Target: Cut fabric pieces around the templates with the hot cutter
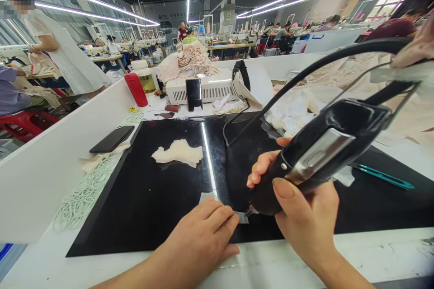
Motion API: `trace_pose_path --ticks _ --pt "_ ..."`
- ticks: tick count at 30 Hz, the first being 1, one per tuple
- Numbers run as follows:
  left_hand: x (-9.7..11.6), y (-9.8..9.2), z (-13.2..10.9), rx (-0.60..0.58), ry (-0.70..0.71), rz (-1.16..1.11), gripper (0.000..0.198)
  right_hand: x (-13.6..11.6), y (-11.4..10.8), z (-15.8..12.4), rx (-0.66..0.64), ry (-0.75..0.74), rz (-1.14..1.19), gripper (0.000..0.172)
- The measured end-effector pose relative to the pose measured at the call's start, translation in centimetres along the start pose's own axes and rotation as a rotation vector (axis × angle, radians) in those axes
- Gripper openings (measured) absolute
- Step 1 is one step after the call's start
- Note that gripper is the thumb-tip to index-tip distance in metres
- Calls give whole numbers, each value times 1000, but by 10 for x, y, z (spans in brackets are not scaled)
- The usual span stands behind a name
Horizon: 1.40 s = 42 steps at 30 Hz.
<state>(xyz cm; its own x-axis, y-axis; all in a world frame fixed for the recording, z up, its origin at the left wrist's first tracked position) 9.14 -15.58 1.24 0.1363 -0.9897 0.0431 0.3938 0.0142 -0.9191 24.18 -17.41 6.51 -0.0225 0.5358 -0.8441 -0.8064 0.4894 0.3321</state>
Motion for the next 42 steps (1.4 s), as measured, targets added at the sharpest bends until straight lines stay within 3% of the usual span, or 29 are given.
trace_pose_path --ticks 6,36,42 --pt "-2 2 -1 -15 -4 -5 48 -2 -7 2 46 -16 -12 47" --pt "-5 4 -2 -41 -32 -75 44 -6 -3 -4 10 -10 -6 38" --pt "-9 4 0 -66 -19 -171 37 -21 -1 3 -25 -29 -131 42"
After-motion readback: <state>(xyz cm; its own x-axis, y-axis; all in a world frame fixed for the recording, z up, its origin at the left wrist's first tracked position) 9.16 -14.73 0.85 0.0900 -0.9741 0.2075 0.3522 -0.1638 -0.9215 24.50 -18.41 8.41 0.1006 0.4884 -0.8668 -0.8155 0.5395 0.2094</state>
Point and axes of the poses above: each hand's wrist, its own z-axis towards the middle knuckle, its own y-axis out of the palm, x = y × z, the point moved 7 cm from there along z, towards the middle knuckle, and after that the axes turned 4 degrees about x, right-handed, at the moved point
